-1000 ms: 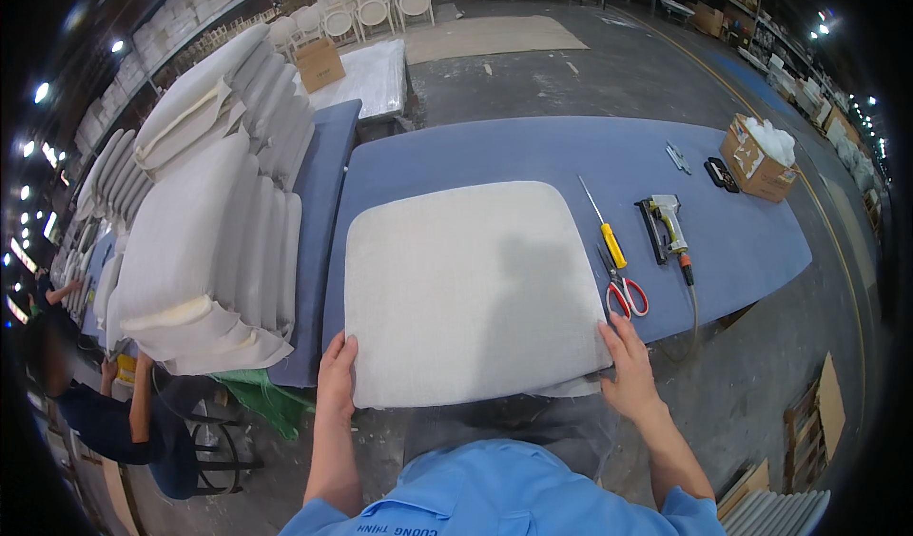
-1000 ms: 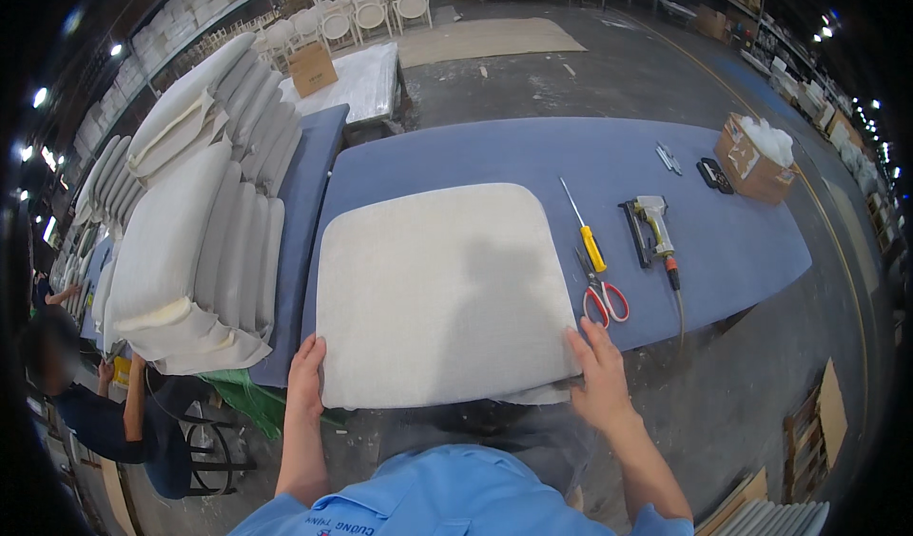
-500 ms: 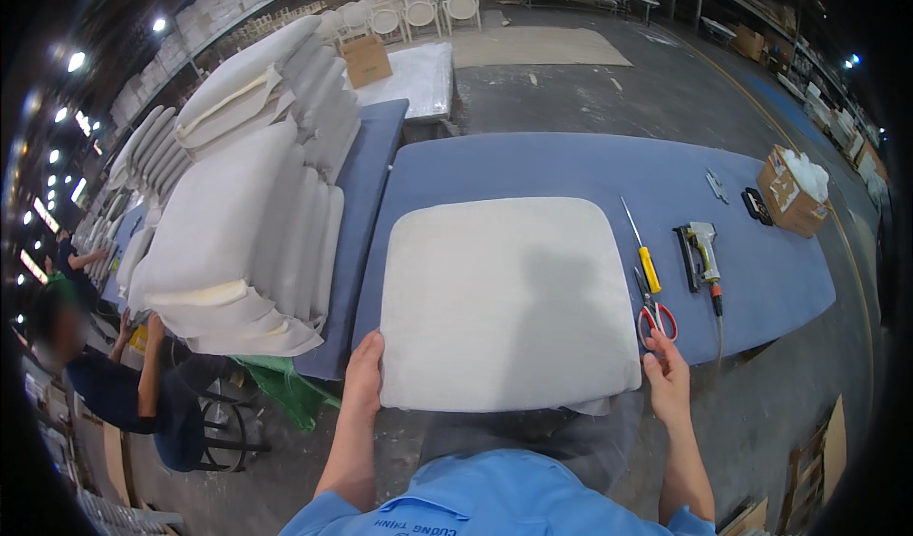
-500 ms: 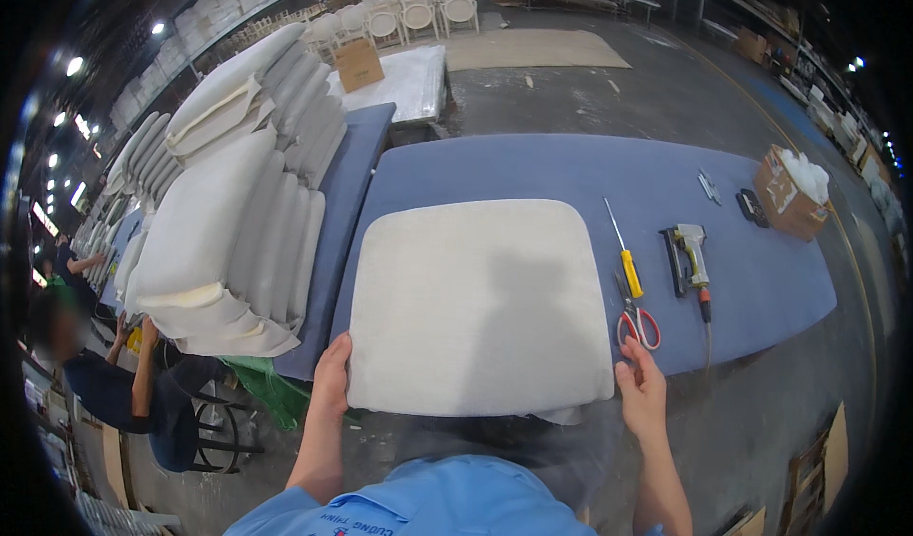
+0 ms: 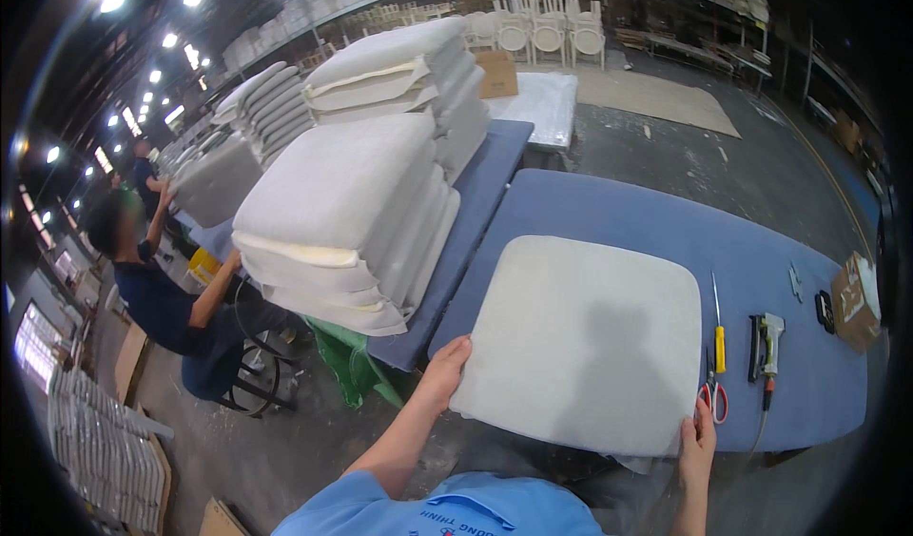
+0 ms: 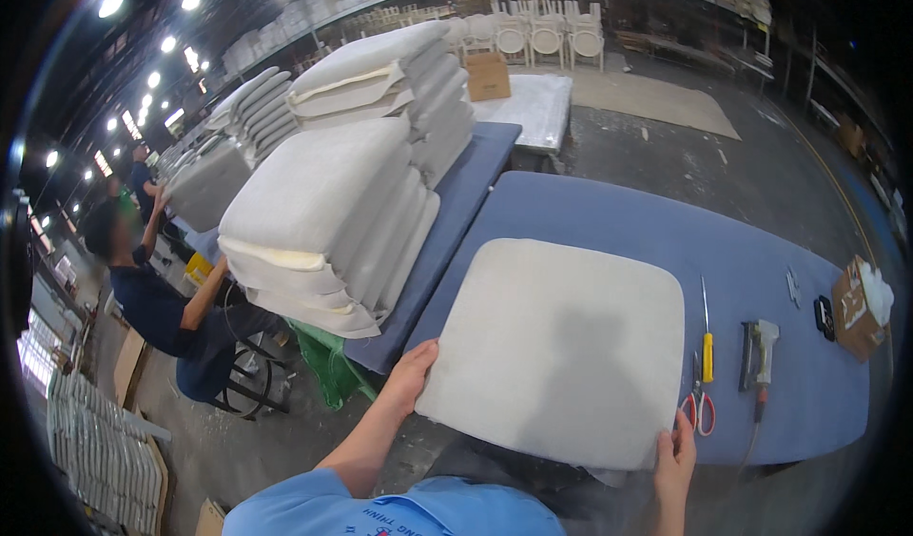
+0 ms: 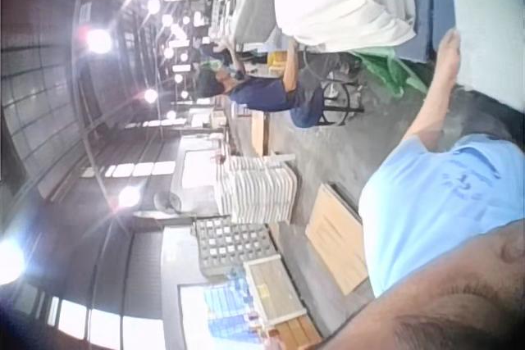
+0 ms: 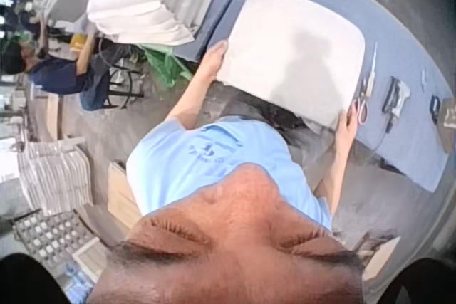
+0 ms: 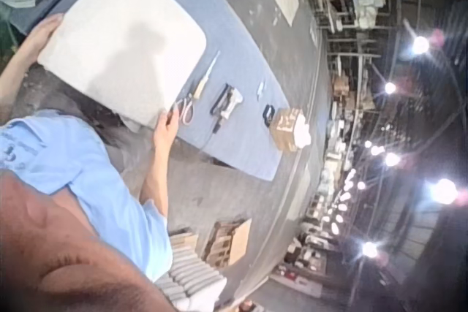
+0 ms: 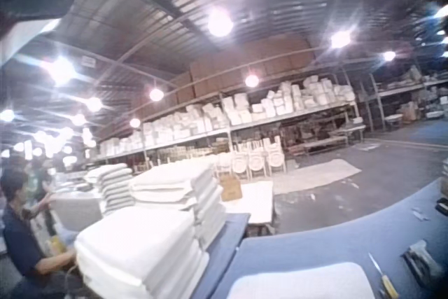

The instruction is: The person uses a yellow utility knife to trim the edges of a white cushion cover and then uses scissors to snip loose threads. The person handles multiple cushions, turning them over and placing them on a blue work table in a warehouse setting.

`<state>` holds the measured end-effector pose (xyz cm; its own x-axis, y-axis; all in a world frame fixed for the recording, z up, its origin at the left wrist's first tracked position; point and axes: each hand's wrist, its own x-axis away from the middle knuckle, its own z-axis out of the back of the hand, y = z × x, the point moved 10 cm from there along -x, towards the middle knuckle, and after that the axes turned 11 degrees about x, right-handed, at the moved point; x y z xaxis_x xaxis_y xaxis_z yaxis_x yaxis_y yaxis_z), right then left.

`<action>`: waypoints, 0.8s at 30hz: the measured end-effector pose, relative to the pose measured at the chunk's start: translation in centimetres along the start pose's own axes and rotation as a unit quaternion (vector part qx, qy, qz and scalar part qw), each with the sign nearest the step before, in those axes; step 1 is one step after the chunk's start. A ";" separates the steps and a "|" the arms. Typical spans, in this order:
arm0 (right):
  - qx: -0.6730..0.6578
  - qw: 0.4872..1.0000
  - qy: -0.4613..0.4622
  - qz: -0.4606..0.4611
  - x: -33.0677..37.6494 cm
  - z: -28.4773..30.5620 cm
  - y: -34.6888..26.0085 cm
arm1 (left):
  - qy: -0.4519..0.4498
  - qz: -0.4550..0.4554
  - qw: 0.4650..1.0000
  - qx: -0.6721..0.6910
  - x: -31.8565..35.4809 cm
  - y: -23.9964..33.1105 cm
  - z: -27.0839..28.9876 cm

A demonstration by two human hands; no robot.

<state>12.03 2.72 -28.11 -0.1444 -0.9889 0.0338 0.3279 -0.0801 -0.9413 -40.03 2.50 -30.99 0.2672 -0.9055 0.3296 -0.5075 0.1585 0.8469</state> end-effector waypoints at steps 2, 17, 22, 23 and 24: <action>-0.020 1.000 -0.011 -0.011 0.0 -0.3 0.3 | -0.007 0.001 1.000 -0.014 0.3 0.2 -0.3; -0.062 0.998 -0.005 -0.013 -1.3 -1.4 1.2 | 0.002 0.019 0.997 -0.076 1.1 1.8 -1.6; -0.068 0.995 -0.031 0.065 -1.4 -0.8 -2.9 | -0.056 -0.051 0.984 -0.162 3.1 6.8 -4.5; -0.094 0.992 -0.034 0.074 -1.3 -0.2 -3.4 | -0.061 -0.084 0.980 -0.172 4.0 8.7 -5.5; -0.097 0.992 -0.044 0.075 -1.0 0.1 -3.8 | -0.067 -0.117 0.974 -0.182 4.9 10.7 -6.4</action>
<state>11.01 4.03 -24.51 -0.0231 -0.9957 -0.0897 0.1525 0.0852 -0.9846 -38.90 2.22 -17.66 0.2181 -0.9732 0.0735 -0.1152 0.0491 0.9921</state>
